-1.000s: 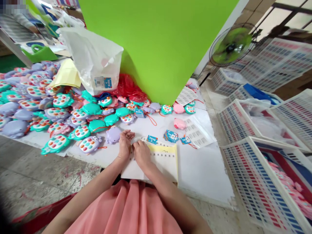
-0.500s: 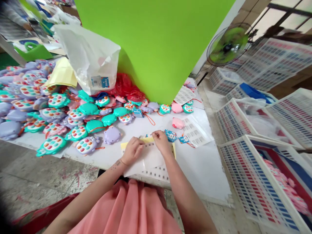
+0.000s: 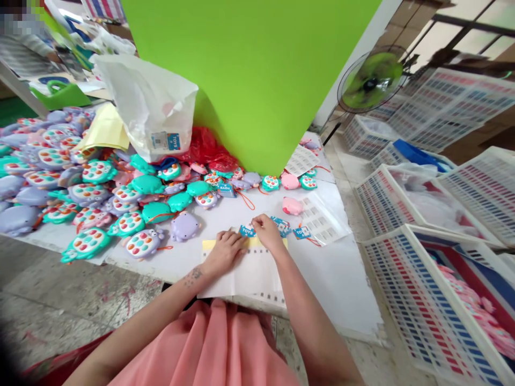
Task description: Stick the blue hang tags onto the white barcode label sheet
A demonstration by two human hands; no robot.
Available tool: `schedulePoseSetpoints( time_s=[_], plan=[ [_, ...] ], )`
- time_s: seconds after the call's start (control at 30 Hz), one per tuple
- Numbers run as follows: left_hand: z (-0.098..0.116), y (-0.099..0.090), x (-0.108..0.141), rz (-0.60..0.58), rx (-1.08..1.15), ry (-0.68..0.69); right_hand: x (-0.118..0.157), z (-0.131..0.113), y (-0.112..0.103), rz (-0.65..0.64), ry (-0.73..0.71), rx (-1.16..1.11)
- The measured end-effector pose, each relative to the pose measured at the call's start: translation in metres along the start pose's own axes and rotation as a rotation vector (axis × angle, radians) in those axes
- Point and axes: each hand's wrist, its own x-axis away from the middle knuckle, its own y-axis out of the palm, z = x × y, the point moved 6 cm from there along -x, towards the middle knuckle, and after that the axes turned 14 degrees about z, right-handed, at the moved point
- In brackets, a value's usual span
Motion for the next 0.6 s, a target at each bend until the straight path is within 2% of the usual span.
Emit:
schedulePoseSetpoints(
  time_s=[0.13,0.33,0.6],
  plan=[
    [0.005,0.005,0.004,-0.092,-0.017,0.072,0.001,0.014,0.004,-0.044,0.012,0.111],
    [0.007,0.011,0.007,-0.067,-0.035,0.161,0.005,0.029,0.008,-0.072,-0.005,0.173],
    [0.007,0.011,0.005,-0.116,-0.011,0.123,0.006,0.033,0.016,-0.080,-0.092,0.215]
  ],
)
